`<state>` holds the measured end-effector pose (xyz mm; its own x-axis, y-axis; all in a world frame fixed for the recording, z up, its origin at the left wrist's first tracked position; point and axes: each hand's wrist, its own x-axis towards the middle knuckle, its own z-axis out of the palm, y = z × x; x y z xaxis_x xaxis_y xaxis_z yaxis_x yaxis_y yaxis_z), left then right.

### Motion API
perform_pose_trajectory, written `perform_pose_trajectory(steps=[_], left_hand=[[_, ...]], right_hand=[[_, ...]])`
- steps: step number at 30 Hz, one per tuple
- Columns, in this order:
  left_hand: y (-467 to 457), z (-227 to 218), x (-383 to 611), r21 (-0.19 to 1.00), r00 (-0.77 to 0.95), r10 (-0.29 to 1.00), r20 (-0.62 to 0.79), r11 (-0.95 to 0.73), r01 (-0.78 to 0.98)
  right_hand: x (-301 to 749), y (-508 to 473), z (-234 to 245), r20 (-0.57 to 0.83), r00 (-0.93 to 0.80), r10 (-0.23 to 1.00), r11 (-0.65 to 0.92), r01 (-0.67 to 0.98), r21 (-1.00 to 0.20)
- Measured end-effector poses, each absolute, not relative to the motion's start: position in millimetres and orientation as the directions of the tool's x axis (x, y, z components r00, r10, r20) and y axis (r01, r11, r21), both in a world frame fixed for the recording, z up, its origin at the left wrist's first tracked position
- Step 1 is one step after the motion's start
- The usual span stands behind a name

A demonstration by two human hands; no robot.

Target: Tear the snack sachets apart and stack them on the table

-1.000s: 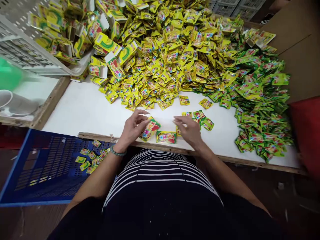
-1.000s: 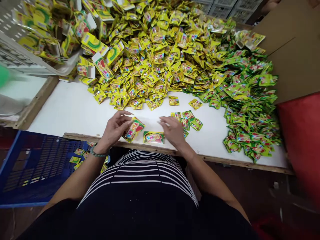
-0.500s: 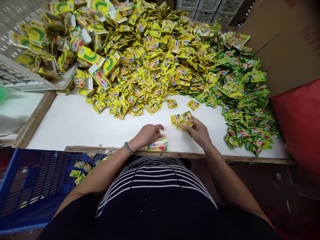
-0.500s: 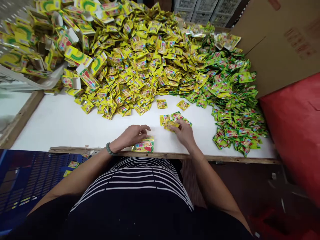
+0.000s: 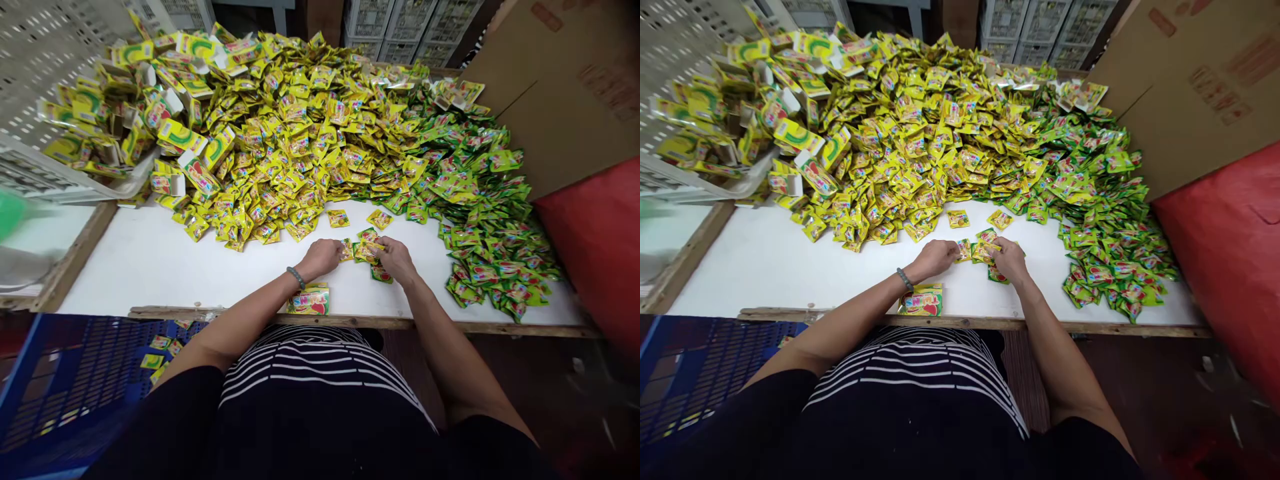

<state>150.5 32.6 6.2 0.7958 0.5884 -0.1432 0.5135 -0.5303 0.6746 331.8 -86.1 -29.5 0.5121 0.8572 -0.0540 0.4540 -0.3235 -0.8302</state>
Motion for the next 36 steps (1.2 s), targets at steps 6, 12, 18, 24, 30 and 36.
perform_pose_trajectory(steps=[6, 12, 18, 24, 30, 36], left_hand=[[36.2, 8.7, 140.0, 0.916, 0.739, 0.543, -0.398, 0.288, 0.281], [40.0, 9.6, 110.7, 0.877, 0.665, 0.644, -0.378, 0.48, 0.034], [47.9, 17.2, 74.0, 0.917, 0.725, 0.59, -0.355, 0.372, 0.146], [49.5, 25.6, 52.0, 0.936, 0.754, 0.558, -0.347, 0.254, 0.243], [51.8, 29.2, 28.4, 0.924, 0.752, 0.538, -0.381, 0.183, 0.337], [53.3, 17.3, 13.8, 0.928, 0.704, 0.619, -0.348, 0.334, 0.166]], right_hand=[[303.3, -69.1, -9.4, -0.178, 0.466, 0.866, -0.203, 0.002, -0.979], [284.6, -59.3, 7.4, -0.07, 0.433, 0.898, -0.161, 0.176, -0.971], [257.1, -49.1, 25.4, 0.123, -0.02, 0.992, 0.099, 0.733, -0.673], [233.9, -32.3, 30.0, 0.175, -0.138, 0.975, 0.217, 0.768, -0.603], [207.1, -22.2, 22.1, 0.086, -0.001, 0.996, 0.071, 0.573, -0.817], [185.2, -26.1, 19.1, -0.161, 0.039, 0.986, -0.159, 0.48, -0.863]])
